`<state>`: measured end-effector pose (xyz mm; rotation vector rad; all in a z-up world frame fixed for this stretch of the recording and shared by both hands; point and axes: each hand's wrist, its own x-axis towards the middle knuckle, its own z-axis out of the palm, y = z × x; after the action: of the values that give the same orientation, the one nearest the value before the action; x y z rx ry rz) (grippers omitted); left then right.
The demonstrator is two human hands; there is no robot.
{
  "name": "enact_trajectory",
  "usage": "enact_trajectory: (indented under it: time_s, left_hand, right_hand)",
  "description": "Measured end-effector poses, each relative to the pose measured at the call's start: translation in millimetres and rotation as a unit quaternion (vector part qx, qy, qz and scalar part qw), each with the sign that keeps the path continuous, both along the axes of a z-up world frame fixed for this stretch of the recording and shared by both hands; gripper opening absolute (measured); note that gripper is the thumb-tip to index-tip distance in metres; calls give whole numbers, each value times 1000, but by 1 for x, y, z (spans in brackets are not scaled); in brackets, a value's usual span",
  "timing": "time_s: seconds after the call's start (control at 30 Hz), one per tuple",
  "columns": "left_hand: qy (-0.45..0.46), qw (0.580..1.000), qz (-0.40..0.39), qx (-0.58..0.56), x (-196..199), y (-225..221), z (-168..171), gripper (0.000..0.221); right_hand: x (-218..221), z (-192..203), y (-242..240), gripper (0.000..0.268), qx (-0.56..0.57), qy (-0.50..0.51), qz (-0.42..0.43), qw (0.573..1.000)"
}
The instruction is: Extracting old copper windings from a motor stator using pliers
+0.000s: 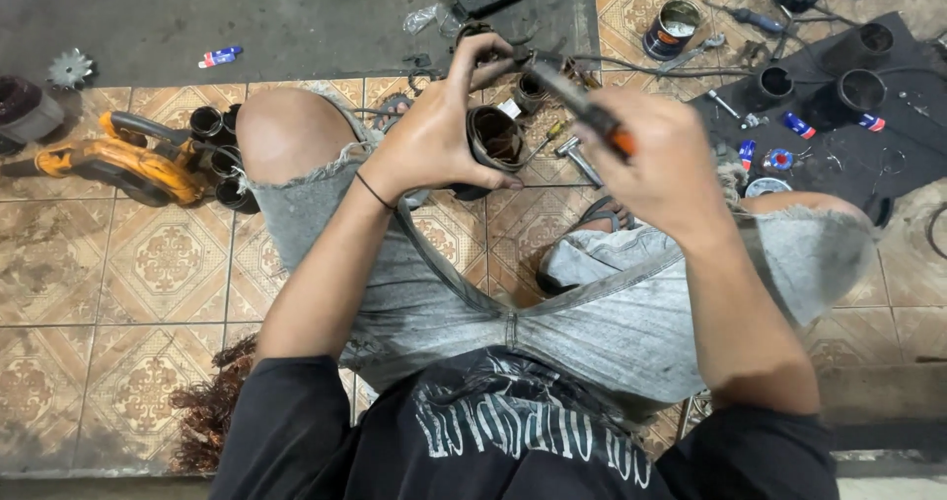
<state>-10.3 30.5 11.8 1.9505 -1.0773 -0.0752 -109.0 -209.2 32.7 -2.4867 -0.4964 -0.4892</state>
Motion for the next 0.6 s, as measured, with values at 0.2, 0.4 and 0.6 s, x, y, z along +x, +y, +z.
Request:
enact_trajectory:
  time_s: [0.2,0.4,0.6]
  left_hand:
    - [-2,995,-9,101,-6,-3,6,108]
    - [9,992,-125,15,-6,9,29,82]
    - [63,988,-144,-3,-3,23,39,76]
  right_hand:
    - [9,1,-39,17,130,-245,-48,960]
    - [23,-4,-82,29,142,-247,-101,953]
    - [35,-45,-142,20,-26,70,-172,982]
